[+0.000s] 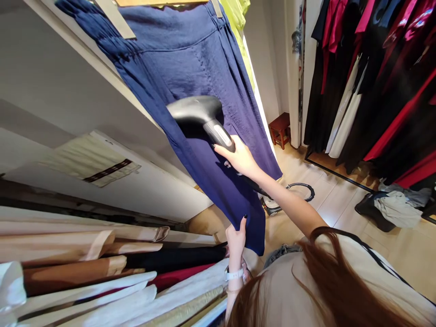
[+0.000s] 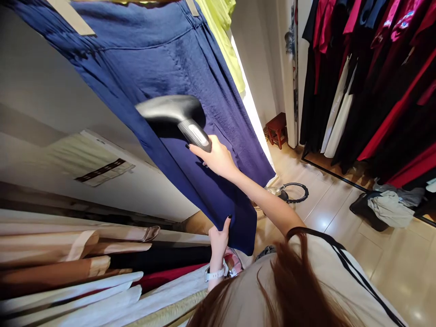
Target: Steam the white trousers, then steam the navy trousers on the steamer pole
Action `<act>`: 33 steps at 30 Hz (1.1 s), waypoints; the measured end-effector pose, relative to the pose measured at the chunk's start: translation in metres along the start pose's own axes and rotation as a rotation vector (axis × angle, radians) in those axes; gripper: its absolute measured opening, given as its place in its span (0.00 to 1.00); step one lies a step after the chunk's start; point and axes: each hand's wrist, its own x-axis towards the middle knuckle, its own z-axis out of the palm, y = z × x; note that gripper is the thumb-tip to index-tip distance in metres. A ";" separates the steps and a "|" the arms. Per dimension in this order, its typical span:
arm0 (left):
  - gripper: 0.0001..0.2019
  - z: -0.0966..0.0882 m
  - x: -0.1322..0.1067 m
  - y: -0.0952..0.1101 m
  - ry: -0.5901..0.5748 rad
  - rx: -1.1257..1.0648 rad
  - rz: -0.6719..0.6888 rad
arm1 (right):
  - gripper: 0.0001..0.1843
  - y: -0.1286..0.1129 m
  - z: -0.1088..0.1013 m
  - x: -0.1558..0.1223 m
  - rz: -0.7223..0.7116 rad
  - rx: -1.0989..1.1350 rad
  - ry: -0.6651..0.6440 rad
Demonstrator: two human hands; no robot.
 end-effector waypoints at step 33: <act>0.30 -0.028 0.014 -0.017 0.109 0.038 -0.098 | 0.21 0.122 -0.008 -0.089 0.438 0.114 -0.171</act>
